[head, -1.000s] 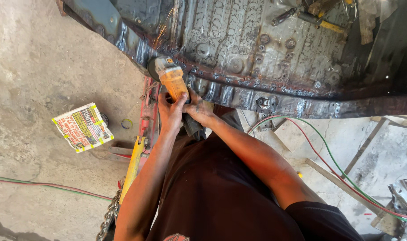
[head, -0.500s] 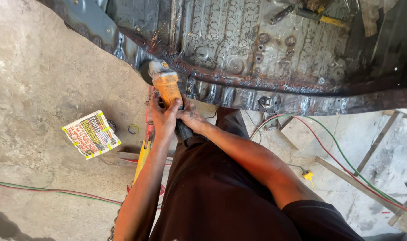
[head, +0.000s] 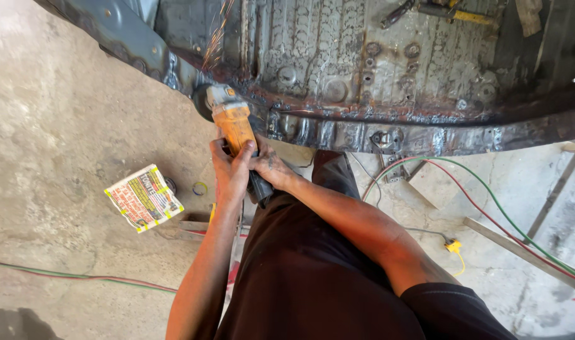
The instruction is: The person uses an angle grinder to grind the underbody and rocker panel of a car raised on a lift, producing sparks as they work along the metal seam. They reposition the grinder repeatedly to grind different sections of the panel.
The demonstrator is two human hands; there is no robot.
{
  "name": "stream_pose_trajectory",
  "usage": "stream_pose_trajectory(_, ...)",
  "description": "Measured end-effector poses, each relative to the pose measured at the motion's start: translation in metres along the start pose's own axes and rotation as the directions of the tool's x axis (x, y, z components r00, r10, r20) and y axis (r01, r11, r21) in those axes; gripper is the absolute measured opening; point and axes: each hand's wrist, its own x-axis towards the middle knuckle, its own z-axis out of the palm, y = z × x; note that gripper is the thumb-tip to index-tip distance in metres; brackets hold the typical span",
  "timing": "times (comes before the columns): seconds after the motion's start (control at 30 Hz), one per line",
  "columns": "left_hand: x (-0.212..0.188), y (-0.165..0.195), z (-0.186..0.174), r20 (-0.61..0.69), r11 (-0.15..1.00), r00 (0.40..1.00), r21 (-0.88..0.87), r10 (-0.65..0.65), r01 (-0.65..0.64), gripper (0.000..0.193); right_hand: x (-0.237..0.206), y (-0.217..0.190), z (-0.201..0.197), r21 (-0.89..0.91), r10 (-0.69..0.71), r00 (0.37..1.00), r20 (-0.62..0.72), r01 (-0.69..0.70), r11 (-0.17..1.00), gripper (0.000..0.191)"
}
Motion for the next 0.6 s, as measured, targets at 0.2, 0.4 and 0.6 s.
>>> stream_pose_trajectory(0.2,0.001,0.022,0.000,-0.007,0.995,0.999,-0.083,-0.051,0.050,0.058,0.001,-0.007,0.005,-0.012,-0.004,1.000,-0.016,0.004,1.000,0.082)
stream_pose_trajectory(0.4,-0.018,0.047,-0.008,0.026,0.996,0.999,-0.085,0.028,-0.026,0.057,-0.009,-0.028,0.005,-0.061,-0.143,0.990,0.006,0.143,0.988,0.081)
stream_pose_trajectory(0.6,-0.020,0.055,-0.017,0.014,0.987,0.989,-0.070,0.149,-0.148,0.055,-0.009,-0.041,0.014,-0.174,-0.135,0.990,0.037,0.139,0.975,0.083)
